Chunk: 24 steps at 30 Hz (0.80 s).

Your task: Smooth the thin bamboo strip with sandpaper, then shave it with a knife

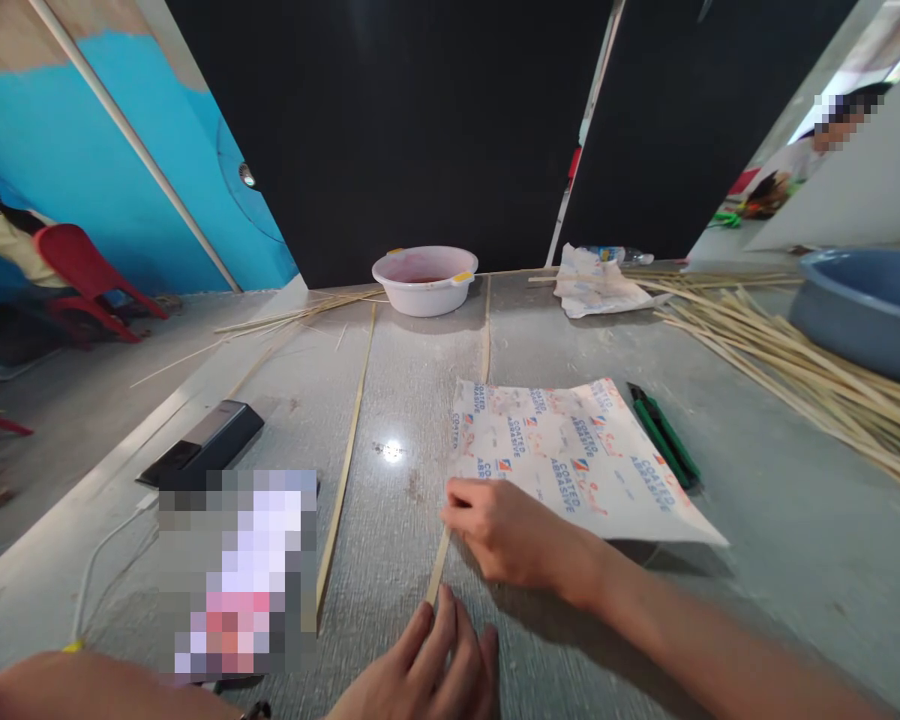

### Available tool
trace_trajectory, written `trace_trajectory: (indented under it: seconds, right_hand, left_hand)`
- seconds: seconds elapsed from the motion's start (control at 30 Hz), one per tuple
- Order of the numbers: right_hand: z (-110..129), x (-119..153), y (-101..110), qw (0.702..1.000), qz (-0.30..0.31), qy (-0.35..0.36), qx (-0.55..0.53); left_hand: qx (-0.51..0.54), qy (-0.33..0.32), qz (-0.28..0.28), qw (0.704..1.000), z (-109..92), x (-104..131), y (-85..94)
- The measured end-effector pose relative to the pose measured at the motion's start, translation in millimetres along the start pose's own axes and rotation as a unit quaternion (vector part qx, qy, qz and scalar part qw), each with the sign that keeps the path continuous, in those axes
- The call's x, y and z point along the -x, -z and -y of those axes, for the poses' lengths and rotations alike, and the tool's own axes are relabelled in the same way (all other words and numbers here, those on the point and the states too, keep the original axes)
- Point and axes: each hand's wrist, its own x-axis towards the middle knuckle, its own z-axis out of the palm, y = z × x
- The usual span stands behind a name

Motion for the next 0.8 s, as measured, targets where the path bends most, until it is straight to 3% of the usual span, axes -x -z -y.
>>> trace_trajectory:
  seconds: [0.13,0.27,0.43,0.57,0.73,0.8]
  right_hand:
    - [1,-1,-2,0.998,0.039,0.027,-0.036]
    - [0,-2,1,1.000,0.010,0.002,0.003]
    - [5,-1,-1,0.998,0.051,0.036,-0.033]
    - [6,-1,0,1.000,0.015,0.005,0.004]
    - [12,-1,-1,0.997,0.068,0.034,-0.025]
    - [12,-1,0,0.997,0.060,0.033,-0.033]
  left_hand:
    - [-0.004,0.000,0.005,1.000,1,0,0.8]
    - [0.005,0.004,0.023,1.000,-1,2,-1.7]
    - [-0.002,0.023,0.004,1.000,-4,2,-3.5]
    - [0.008,0.023,0.004,1.000,-3,0,-1.2]
    - [-0.037,0.014,-0.010,0.999,-3,1,-0.8]
    - [-0.024,0.017,-0.008,1.000,-4,2,-1.4]
